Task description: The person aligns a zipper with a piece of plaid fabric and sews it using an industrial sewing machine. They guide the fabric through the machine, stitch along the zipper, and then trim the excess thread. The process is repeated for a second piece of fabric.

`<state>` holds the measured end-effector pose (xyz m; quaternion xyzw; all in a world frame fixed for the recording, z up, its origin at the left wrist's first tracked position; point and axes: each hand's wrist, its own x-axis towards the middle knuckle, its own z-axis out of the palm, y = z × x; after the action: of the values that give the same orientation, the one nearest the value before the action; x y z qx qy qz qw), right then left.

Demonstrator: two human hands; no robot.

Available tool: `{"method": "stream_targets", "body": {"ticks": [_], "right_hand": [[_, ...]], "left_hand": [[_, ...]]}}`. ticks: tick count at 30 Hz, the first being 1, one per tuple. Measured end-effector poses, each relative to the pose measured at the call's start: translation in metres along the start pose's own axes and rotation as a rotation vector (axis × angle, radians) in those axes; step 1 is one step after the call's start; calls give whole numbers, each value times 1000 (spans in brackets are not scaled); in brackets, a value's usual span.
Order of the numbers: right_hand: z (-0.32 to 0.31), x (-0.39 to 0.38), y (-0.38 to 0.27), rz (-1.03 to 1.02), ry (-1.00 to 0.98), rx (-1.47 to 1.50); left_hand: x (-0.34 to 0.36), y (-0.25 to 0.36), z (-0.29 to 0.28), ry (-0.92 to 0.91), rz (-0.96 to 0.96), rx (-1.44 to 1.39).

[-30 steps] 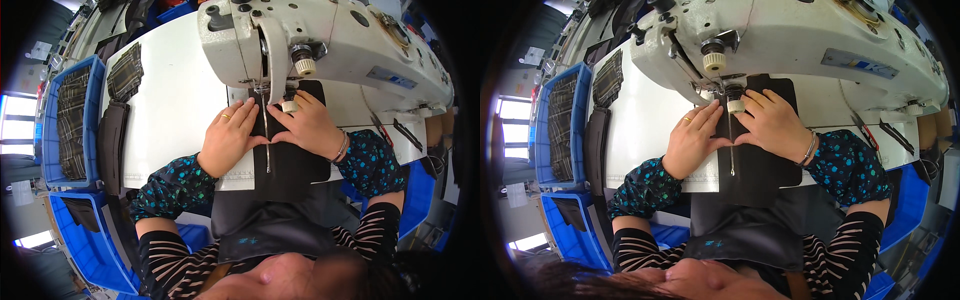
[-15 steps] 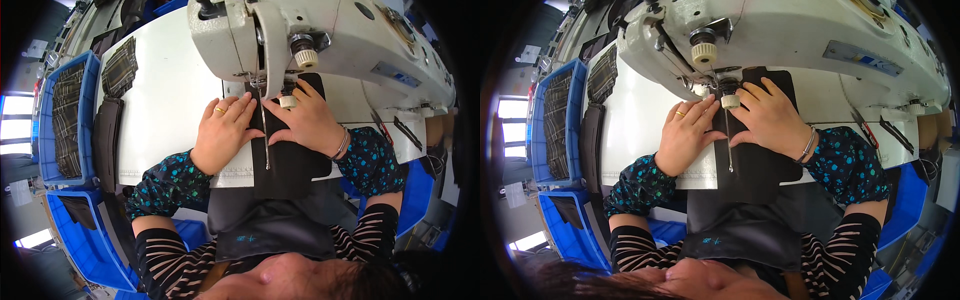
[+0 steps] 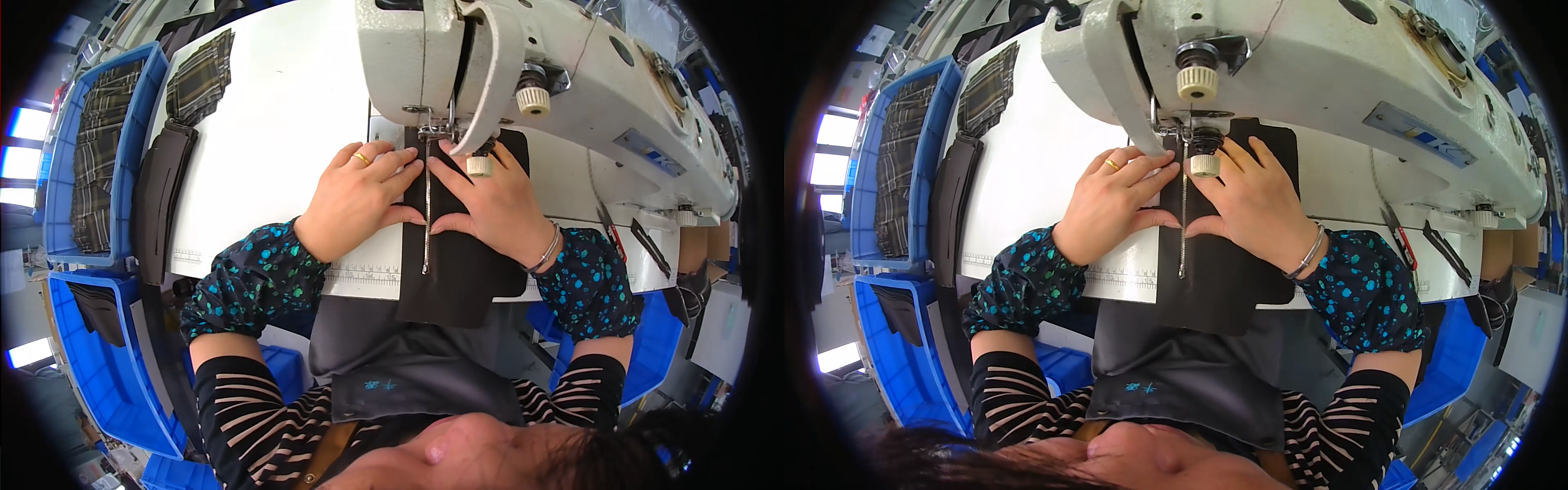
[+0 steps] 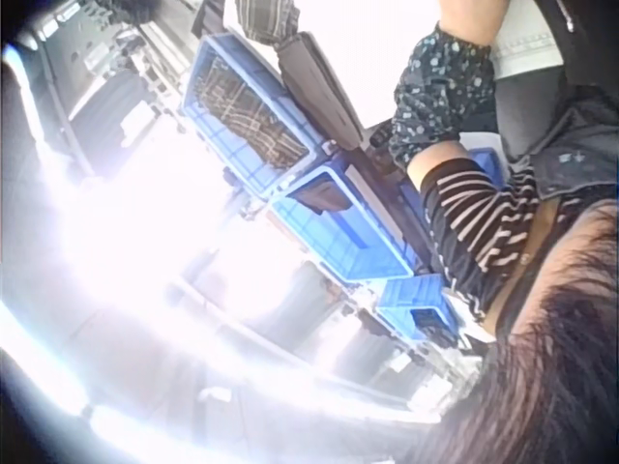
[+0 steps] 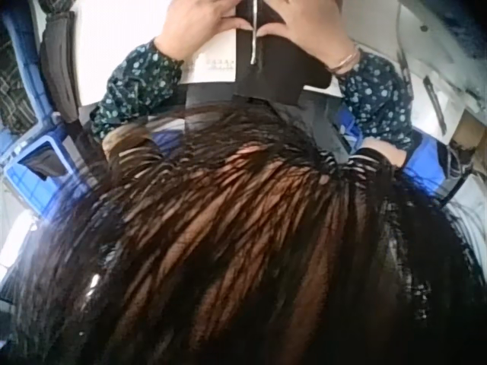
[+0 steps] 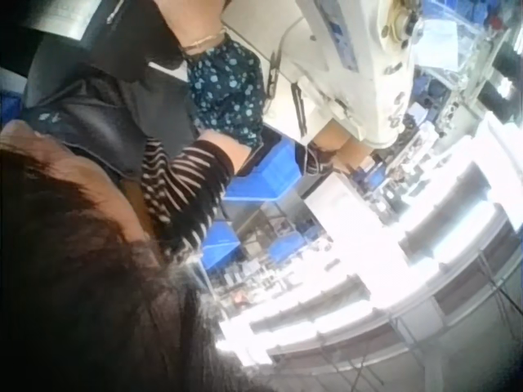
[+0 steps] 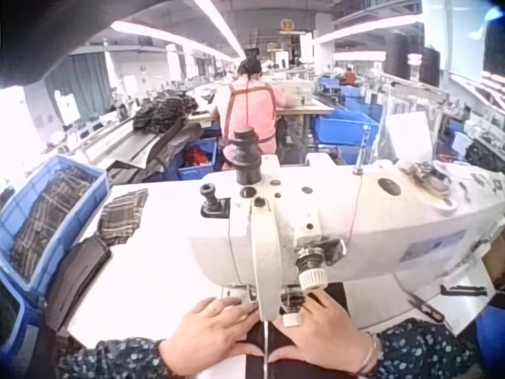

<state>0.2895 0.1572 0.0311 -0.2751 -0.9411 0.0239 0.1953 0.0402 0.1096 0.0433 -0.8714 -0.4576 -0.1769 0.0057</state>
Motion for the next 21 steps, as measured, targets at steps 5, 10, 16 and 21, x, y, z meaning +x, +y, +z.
{"method": "stream_targets", "body": {"ticks": [5, 10, 16, 21], "right_hand": [[-4, -1, 2, 34, -102, -44], [0, 1, 4, 20, -11, -28], [1, 5, 8, -76, 77, -60], [-3, 5, 3, 16, 79, -117]], "left_hand": [[3, -2, 2, 5, 5, 16], [4, -3, 4, 15, 6, 31], [4, -4, 3, 25, 8, 32], [3, -3, 2, 12, 2, 23]]}}
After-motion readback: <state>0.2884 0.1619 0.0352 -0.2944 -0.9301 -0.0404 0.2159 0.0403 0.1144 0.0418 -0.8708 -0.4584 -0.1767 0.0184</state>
